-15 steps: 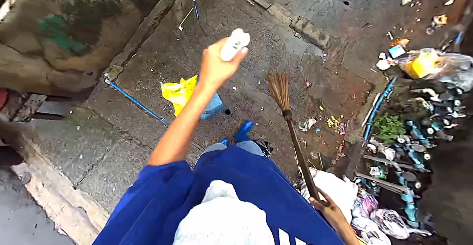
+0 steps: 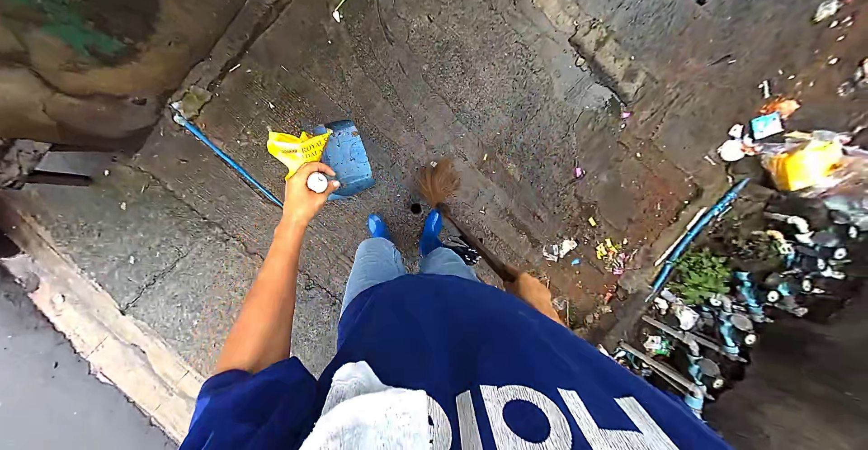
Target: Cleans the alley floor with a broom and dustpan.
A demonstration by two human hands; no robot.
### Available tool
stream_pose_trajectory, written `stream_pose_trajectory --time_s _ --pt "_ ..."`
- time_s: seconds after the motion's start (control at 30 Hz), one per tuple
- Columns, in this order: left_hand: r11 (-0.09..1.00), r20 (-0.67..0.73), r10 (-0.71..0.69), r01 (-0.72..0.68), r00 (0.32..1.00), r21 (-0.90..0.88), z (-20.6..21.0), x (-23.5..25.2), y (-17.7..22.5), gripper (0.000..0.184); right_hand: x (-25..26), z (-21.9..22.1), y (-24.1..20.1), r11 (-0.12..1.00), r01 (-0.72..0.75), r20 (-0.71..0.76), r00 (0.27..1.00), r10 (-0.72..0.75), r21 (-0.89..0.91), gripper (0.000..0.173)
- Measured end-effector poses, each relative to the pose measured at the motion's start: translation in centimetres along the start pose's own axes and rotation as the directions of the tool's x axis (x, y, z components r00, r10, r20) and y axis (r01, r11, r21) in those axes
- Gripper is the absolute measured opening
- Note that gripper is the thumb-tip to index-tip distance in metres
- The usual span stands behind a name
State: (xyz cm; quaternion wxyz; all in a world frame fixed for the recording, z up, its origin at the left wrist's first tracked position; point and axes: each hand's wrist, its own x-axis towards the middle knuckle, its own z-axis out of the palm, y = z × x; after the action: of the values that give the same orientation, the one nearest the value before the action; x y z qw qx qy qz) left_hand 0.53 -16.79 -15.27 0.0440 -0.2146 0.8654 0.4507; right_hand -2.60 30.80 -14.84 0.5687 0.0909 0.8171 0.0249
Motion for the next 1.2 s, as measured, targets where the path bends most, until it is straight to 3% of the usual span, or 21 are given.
stream_pose_trajectory --time_s 0.17,0.23,0.37,0.47,0.6,0.7,0.77,0.9,1.03,1.13,1.2 --pt "0.989 -0.121 -0.069 0.051 0.990 -0.142 -2.8 1.7 -3.6 0.022 -2.6 -5.1 1.4 0.969 0.118 -0.033 0.993 -0.113 0.219 0.051" --pt "0.984 -0.118 -0.065 0.044 0.991 -0.174 -3.5 2.3 -4.1 0.021 -5.0 -7.6 0.6 0.987 0.081 -0.096 0.993 -0.068 0.140 0.053" --pt "0.982 -0.106 -0.122 0.104 0.987 -0.159 -4.0 4.6 -3.6 0.022 -4.8 -5.9 -9.6 0.998 -0.027 -0.203 0.979 0.015 -0.057 0.054" --pt "0.963 -0.078 -0.265 0.260 0.961 -0.077 -4.8 5.8 -2.9 0.022 -2.4 -3.1 -16.2 0.989 0.071 -0.068 0.994 -0.080 -0.133 0.050" --pt "0.934 -0.121 -0.356 0.348 0.927 -0.082 -10.6 6.2 -7.0 0.024 -4.6 -6.9 -17.5 0.965 0.258 -0.034 0.965 -0.260 -0.042 0.051" --pt "0.929 -0.249 -0.356 0.314 0.901 -0.194 -16.7 5.1 -12.1 0.025 -7.6 -13.0 -18.1 0.963 0.266 -0.122 0.956 -0.268 -0.032 0.050" --pt "0.914 -0.361 -0.370 0.266 0.856 -0.307 -20.1 4.1 -14.1 0.027 -8.0 -16.5 -19.8 0.959 0.274 -0.194 0.940 -0.282 -0.065 0.048" --pt "0.870 -0.575 -0.437 0.163 0.692 -0.465 -25.2 3.3 -16.1 0.033 -5.4 -23.8 -27.6 0.936 0.351 -0.271 0.897 -0.349 -0.042 0.050" --pt "0.820 -0.649 -0.556 0.215 0.519 -0.530 -27.3 4.9 -16.1 0.039 -0.2 -32.0 -37.6 0.895 0.376 -0.266 0.861 -0.433 -0.238 0.059" --pt "0.796 -0.647 -0.599 0.264 0.471 -0.545 -27.2 8.4 -16.2 0.038 2.9 -32.3 -46.3 0.886 0.353 -0.344 0.826 -0.447 -0.301 0.053" --pt "0.787 -0.662 -0.614 0.263 0.430 -0.559 -26.7 12.3 -15.7 0.036 4.0 -29.6 -52.2 0.888 0.280 -0.288 0.873 -0.393 -0.363 0.055"
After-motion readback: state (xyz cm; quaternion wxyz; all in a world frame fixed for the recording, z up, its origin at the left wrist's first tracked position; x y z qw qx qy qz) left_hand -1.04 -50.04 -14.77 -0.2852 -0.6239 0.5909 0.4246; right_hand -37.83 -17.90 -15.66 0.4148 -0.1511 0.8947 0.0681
